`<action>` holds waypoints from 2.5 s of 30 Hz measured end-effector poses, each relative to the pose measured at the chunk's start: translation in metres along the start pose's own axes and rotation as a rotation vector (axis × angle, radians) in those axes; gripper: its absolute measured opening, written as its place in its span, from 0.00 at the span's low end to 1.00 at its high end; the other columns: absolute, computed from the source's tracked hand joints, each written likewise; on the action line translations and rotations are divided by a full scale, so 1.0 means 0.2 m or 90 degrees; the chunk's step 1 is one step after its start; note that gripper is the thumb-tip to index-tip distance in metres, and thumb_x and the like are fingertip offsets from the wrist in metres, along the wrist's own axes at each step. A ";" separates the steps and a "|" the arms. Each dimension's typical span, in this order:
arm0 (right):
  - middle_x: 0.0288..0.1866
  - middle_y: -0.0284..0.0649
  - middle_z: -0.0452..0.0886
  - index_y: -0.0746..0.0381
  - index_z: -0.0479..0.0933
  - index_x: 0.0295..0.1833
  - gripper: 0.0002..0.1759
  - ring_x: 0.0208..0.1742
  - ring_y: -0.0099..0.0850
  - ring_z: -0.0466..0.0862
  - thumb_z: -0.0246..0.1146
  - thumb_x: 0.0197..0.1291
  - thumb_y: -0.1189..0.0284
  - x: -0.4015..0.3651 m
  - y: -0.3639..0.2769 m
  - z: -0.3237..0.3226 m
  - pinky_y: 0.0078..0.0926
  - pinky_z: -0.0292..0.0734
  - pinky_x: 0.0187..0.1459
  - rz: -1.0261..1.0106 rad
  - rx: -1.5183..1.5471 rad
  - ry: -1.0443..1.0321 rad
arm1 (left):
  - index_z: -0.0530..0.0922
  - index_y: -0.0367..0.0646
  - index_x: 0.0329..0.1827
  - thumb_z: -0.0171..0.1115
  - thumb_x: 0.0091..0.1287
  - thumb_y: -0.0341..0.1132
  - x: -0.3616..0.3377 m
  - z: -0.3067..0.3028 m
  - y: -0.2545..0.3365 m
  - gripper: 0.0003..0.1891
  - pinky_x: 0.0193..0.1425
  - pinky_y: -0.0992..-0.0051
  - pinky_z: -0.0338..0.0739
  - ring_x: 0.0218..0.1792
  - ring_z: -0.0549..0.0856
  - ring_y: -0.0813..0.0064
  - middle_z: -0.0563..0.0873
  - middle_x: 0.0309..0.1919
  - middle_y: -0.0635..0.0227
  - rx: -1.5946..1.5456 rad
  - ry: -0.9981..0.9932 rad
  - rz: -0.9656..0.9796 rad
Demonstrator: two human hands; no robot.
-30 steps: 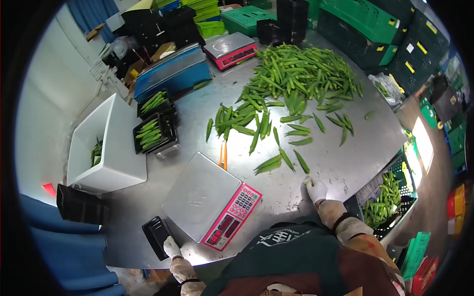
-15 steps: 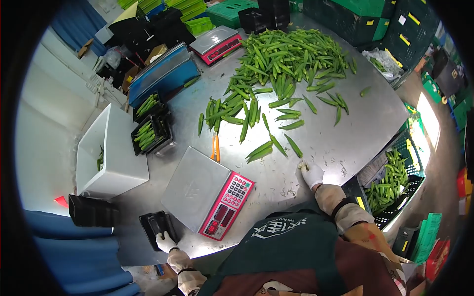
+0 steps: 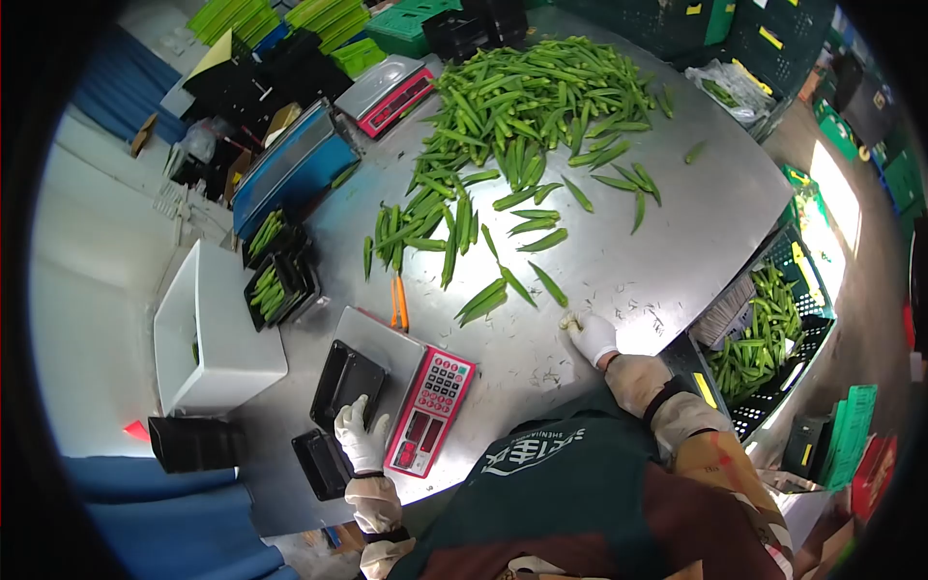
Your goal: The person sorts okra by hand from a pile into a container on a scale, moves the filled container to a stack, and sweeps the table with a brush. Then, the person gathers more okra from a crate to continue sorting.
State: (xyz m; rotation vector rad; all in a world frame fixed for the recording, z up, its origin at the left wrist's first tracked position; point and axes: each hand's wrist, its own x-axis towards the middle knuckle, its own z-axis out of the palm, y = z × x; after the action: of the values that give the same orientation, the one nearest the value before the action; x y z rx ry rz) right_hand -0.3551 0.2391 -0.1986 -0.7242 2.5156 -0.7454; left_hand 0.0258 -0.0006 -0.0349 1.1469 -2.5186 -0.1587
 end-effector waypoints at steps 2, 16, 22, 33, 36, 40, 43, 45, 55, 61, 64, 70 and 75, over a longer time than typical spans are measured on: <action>0.36 0.41 0.84 0.49 0.82 0.39 0.07 0.39 0.43 0.83 0.59 0.57 0.66 -0.03 -0.07 -0.09 0.37 0.77 0.41 0.009 0.034 -0.023 | 0.73 0.48 0.62 0.74 0.46 0.32 0.07 -0.02 0.15 0.35 0.63 0.58 0.66 0.58 0.72 0.55 0.77 0.52 0.59 -0.010 0.010 0.063; 0.35 0.36 0.85 0.62 0.82 0.47 0.10 0.32 0.23 0.82 0.60 0.62 0.73 0.24 0.15 -0.37 0.21 0.78 0.36 0.009 0.532 -0.407 | 0.69 0.45 0.65 0.71 0.53 0.38 0.73 0.41 1.02 0.34 0.63 0.59 0.68 0.58 0.72 0.52 0.73 0.59 0.53 -0.222 -0.071 0.221; 0.33 0.35 0.84 0.65 0.80 0.51 0.12 0.29 0.19 0.79 0.58 0.64 0.75 0.84 0.49 -1.03 0.16 0.73 0.30 0.061 0.560 -0.066 | 0.72 0.47 0.62 0.72 0.52 0.38 1.12 0.38 0.84 0.32 0.65 0.59 0.67 0.59 0.73 0.52 0.75 0.57 0.54 -0.144 -0.063 0.183; 0.47 0.38 0.82 0.69 0.75 0.58 0.18 0.43 0.23 0.80 0.61 0.62 0.80 2.07 0.07 -1.24 0.19 0.75 0.47 -0.154 0.426 0.070 | 0.72 0.44 0.61 0.68 0.56 0.41 2.01 0.79 1.19 0.29 0.63 0.61 0.69 0.58 0.75 0.53 0.78 0.55 0.52 -0.204 0.012 0.110; 0.48 0.39 0.82 0.69 0.74 0.59 0.21 0.45 0.23 0.79 0.65 0.60 0.78 2.23 -0.16 -1.12 0.20 0.74 0.51 -0.216 0.422 0.077 | 0.70 0.42 0.63 0.67 0.57 0.41 2.21 1.01 1.33 0.30 0.66 0.61 0.66 0.60 0.73 0.51 0.76 0.58 0.51 -0.227 -0.026 0.127; 0.60 0.53 0.76 0.68 0.73 0.60 0.28 0.61 0.45 0.75 0.69 0.55 0.67 2.39 -0.39 -1.02 0.36 0.69 0.62 -0.302 0.114 0.155 | 0.67 0.42 0.67 0.67 0.58 0.41 2.41 1.22 1.50 0.33 0.68 0.60 0.65 0.62 0.71 0.49 0.73 0.61 0.49 -0.225 -0.105 0.107; 0.67 0.53 0.68 0.63 0.62 0.70 0.44 0.67 0.47 0.69 0.72 0.50 0.59 2.46 -0.46 -0.88 0.39 0.63 0.66 -0.325 0.033 0.072 | 0.66 0.47 0.68 0.67 0.58 0.42 2.49 1.34 1.55 0.34 0.69 0.55 0.63 0.68 0.65 0.49 0.69 0.65 0.51 -0.166 -0.198 0.109; 0.69 0.54 0.65 0.60 0.56 0.74 0.50 0.68 0.49 0.66 0.73 0.47 0.63 2.48 -0.47 -0.82 0.38 0.62 0.67 -0.427 0.007 0.136 | 0.67 0.51 0.67 0.69 0.53 0.46 2.50 1.35 1.61 0.36 0.68 0.52 0.62 0.69 0.62 0.47 0.67 0.66 0.52 -0.024 -0.227 0.098; 0.54 0.48 0.77 0.53 0.58 0.74 0.48 0.54 0.50 0.75 0.68 0.42 0.71 2.11 -0.28 -0.89 0.42 0.69 0.58 -0.499 0.021 -0.164 | 0.67 0.60 0.70 0.62 0.53 0.60 1.97 1.63 1.67 0.39 0.73 0.47 0.51 0.73 0.54 0.43 0.54 0.72 0.42 -0.001 -0.413 0.060; 0.61 0.43 0.75 0.49 0.61 0.73 0.42 0.61 0.48 0.71 0.63 0.48 0.63 1.55 -0.02 -0.94 0.47 0.60 0.65 -0.511 -0.149 -0.156 | 0.71 0.56 0.66 0.62 0.53 0.59 1.51 1.46 1.71 0.36 0.70 0.35 0.45 0.71 0.57 0.43 0.74 0.61 0.50 -0.028 -0.512 0.199; 0.63 0.42 0.74 0.42 0.62 0.72 0.39 0.67 0.48 0.65 0.62 0.51 0.62 1.37 0.16 -1.05 0.53 0.47 0.71 -0.471 -0.246 -0.125 | 0.66 0.59 0.70 0.62 0.55 0.60 1.27 1.33 1.72 0.39 0.70 0.35 0.44 0.72 0.54 0.43 0.63 0.68 0.55 -0.024 -0.493 0.318; 0.67 0.39 0.69 0.43 0.62 0.72 0.43 0.72 0.46 0.59 0.67 0.47 0.62 1.15 0.51 -1.22 0.51 0.41 0.74 -0.317 -0.305 -0.045 | 0.62 0.62 0.72 0.60 0.58 0.60 0.93 1.20 1.68 0.38 0.70 0.33 0.43 0.73 0.55 0.47 0.66 0.69 0.57 -0.078 -0.482 0.379; 0.70 0.41 0.66 0.42 0.65 0.70 0.38 0.72 0.47 0.59 0.65 0.50 0.61 1.13 0.52 -1.27 0.54 0.42 0.72 -0.208 -0.318 0.118 | 0.73 0.55 0.62 0.62 0.62 0.43 1.06 1.16 1.52 0.24 0.70 0.48 0.57 0.64 0.72 0.57 0.79 0.57 0.59 -0.272 -0.399 0.163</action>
State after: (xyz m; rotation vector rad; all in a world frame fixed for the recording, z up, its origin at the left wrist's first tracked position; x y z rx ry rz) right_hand -0.6987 0.2785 -0.1176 -1.3109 2.8218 -0.2806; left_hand -0.4025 0.0309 -0.1146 0.6591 -2.9039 -1.0719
